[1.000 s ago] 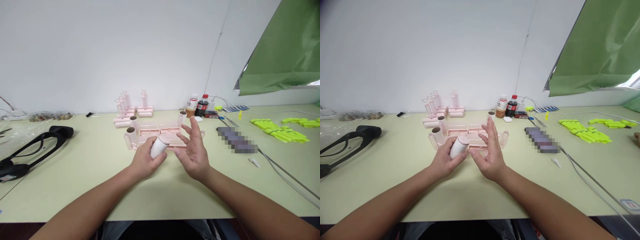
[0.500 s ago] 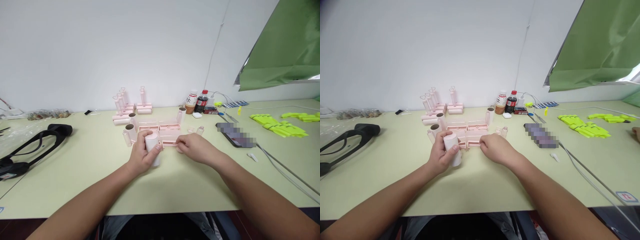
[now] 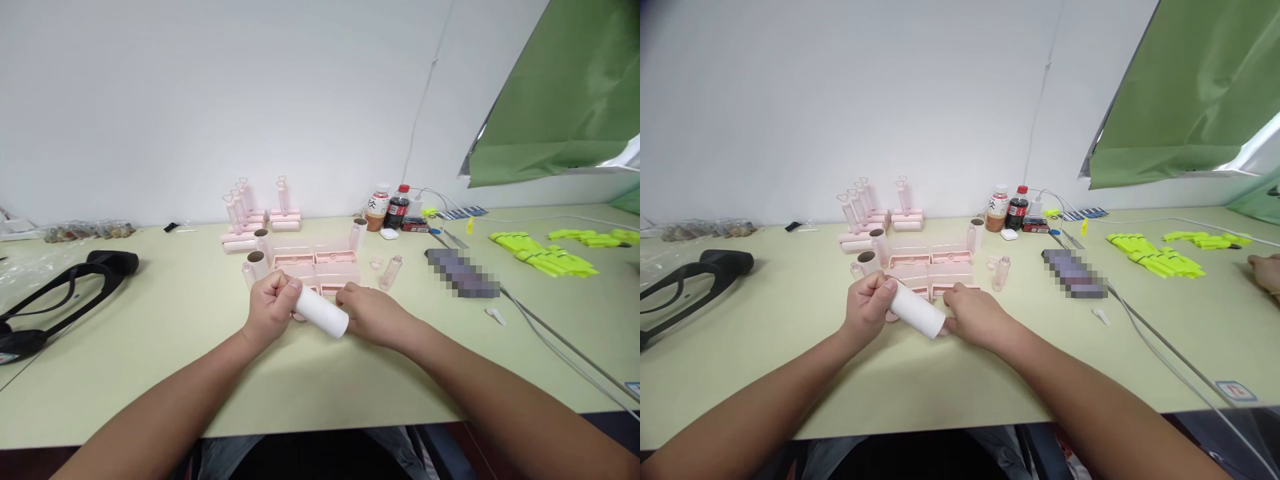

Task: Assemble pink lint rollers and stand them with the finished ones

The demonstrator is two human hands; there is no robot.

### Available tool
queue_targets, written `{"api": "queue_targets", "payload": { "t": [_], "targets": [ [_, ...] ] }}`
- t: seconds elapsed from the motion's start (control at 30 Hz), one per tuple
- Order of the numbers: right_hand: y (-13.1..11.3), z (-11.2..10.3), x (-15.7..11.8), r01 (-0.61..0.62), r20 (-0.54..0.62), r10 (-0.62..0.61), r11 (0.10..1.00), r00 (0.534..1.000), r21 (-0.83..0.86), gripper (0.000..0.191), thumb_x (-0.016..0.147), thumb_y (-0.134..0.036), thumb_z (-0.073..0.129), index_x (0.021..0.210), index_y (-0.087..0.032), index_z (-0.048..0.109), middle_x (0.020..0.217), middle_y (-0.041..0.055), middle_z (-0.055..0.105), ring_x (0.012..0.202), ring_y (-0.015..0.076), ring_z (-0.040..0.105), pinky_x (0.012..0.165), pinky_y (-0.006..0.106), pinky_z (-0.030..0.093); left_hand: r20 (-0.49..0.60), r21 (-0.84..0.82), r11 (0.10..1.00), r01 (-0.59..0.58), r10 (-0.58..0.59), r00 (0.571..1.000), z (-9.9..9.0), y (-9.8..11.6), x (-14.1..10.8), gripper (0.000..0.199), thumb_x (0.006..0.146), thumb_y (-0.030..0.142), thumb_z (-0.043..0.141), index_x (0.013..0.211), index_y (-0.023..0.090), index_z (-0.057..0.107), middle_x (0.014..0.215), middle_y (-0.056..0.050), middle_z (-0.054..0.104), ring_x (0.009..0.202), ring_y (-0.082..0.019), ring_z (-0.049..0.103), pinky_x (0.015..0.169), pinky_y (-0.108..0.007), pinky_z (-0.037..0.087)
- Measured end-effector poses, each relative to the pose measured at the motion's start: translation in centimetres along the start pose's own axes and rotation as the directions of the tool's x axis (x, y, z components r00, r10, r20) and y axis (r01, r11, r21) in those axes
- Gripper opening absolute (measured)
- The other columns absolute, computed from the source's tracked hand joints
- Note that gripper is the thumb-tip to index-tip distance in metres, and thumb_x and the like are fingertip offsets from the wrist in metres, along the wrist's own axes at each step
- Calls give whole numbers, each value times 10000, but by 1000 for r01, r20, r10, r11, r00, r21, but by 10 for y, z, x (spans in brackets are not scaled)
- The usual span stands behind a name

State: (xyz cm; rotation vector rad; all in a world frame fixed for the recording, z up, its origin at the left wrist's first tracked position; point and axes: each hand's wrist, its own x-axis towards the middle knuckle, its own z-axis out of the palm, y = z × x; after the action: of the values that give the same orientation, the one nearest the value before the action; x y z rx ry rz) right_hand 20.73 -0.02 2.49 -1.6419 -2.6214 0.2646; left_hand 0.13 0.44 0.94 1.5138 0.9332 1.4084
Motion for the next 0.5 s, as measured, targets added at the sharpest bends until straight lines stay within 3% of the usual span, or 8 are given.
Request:
{"api": "queue_targets", "payload": {
  "t": [0.17,0.33,0.43,0.5],
  "targets": [
    [-8,9,2,-15,35,11,995,999,103,215,850,-294,586,1020,-184,656,983,100,667,828,223,637,628,261,366,-55,6,997,77,-77,996,0,5,3,401,852,440,517,561,211,363,405,58,388,364,-100,443,359,-210,315],
    [-7,11,3,38,-14,-37,995,999,89,214,890,-281,511,1021,-180,645,983,104,655,817,219,627,620,270,350,-177,-116,981,158,-177,968,-3,-1,11,190,831,404,501,770,230,457,486,81,442,332,-102,416,305,-207,292],
    [-7,13,3,86,-12,-85,992,996,93,264,848,-402,576,1005,-197,636,1012,91,628,831,227,618,596,265,332,-126,-111,976,187,-200,972,-6,-6,14,246,870,414,396,836,220,545,483,58,458,334,-113,408,309,-220,276],
    [-7,15,3,124,20,-126,987,992,100,234,815,-385,611,938,-189,641,1033,91,611,833,221,611,581,260,318,-102,-89,977,194,-203,974,-8,-9,14,319,888,428,359,798,208,570,468,41,462,346,-117,413,323,-224,269]
  ]
}}
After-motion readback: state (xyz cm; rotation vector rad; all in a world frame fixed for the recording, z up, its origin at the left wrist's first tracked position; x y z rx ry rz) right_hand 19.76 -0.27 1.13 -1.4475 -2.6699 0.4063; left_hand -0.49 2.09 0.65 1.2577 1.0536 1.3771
